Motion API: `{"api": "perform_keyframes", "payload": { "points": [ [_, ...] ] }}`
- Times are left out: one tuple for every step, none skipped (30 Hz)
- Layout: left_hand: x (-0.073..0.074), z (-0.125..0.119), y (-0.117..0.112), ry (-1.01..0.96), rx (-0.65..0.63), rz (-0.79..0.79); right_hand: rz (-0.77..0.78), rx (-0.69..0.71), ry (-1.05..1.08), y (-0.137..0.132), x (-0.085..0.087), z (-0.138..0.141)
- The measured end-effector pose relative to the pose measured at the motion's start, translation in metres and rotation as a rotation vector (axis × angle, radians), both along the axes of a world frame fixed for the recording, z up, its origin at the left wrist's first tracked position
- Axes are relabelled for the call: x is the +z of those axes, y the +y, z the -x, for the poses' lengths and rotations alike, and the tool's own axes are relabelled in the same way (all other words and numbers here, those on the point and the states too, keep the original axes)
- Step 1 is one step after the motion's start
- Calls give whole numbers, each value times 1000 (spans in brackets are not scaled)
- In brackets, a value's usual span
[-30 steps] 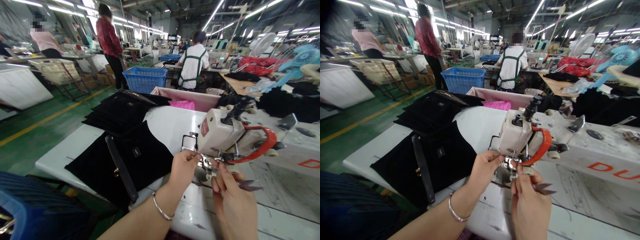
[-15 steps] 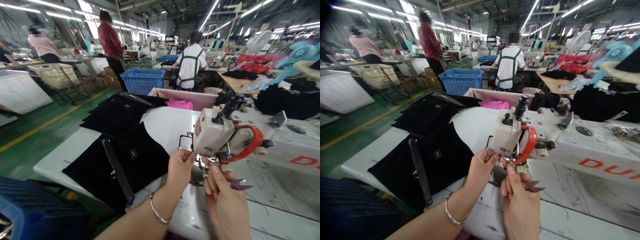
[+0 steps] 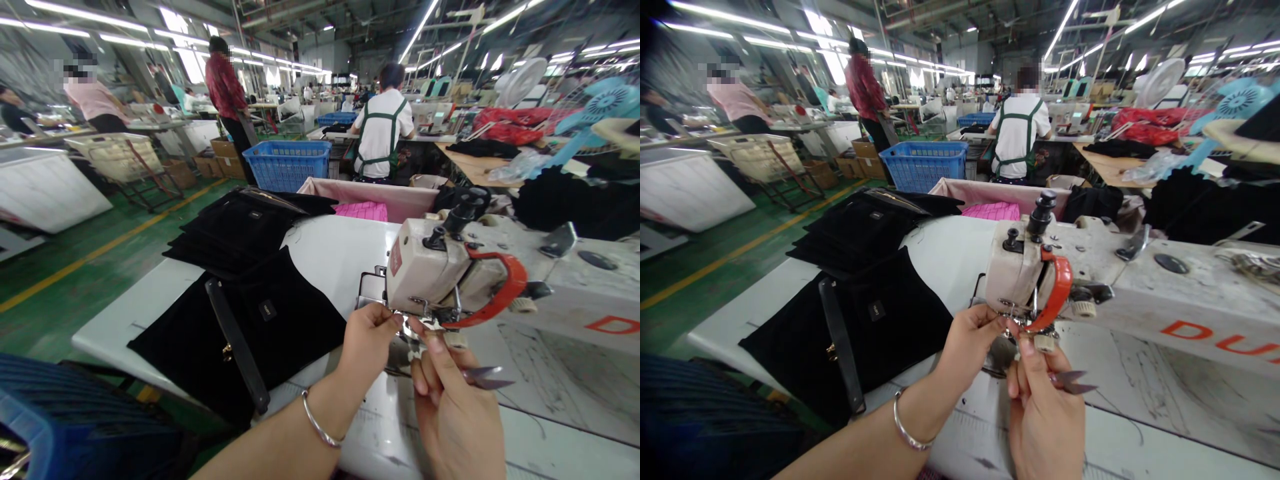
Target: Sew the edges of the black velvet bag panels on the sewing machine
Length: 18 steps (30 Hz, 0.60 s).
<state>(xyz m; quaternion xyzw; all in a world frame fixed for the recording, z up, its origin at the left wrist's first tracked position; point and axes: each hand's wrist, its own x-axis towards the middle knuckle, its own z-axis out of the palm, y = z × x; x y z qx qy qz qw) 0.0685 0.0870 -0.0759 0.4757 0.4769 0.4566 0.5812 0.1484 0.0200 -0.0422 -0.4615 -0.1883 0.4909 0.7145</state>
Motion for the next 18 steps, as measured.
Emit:
{"api": "perform_keyframes", "payload": {
  "points": [
    [0,-1,0,-2,-3,7,-5,-2,-4,0,0,0],
    [-1,-2,0,-5,-5,14,-10,-5,-8,0,0,0],
    [0,-2,0,-8,-3,17,-13,-6,-16,0,0,0],
    [0,-3,0,-11,-1,18,-15,-8,-26,1,-1,-1],
    [1,-4,0,-13,-2,19,-14,-9,-34,1,-2,-2],
    [2,-4,0,-13,-3,19,-13,-11,-39,0,-3,-3],
    [4,-5,0,-13,-5,20,-11,-12,-41,0,-4,-4],
    [5,-5,0,-14,-4,19,-12,-17,-38,0,-6,-5],
    [6,-5,0,-17,-3,19,-17,-25,-34,-1,-7,-6],
    [7,-5,0,-23,-5,18,-20,-28,-30,-1,-9,-7],
    [7,-6,-1,-35,-11,15,-21,-25,-25,-2,-9,-7],
    [7,-6,-1,-55,-23,10,-23,-18,-21,-2,-9,-6],
    [7,-7,-1,-78,-38,6,-24,-8,-16,-2,-9,-5],
    [6,-8,-1,-98,-51,4,-26,2,-12,-2,-8,-3],
    [5,-9,-1,-113,-60,3,-26,9,-9,-2,-6,-2],
    [4,-10,-1,-126,-62,1,-26,11,-8,-1,-5,-1],
    [4,-11,0,-140,-65,-4,-25,12,-8,-1,-4,-1],
    [4,-12,0,-153,-72,-10,-22,12,-9,-1,-3,-2]
  ]
}}
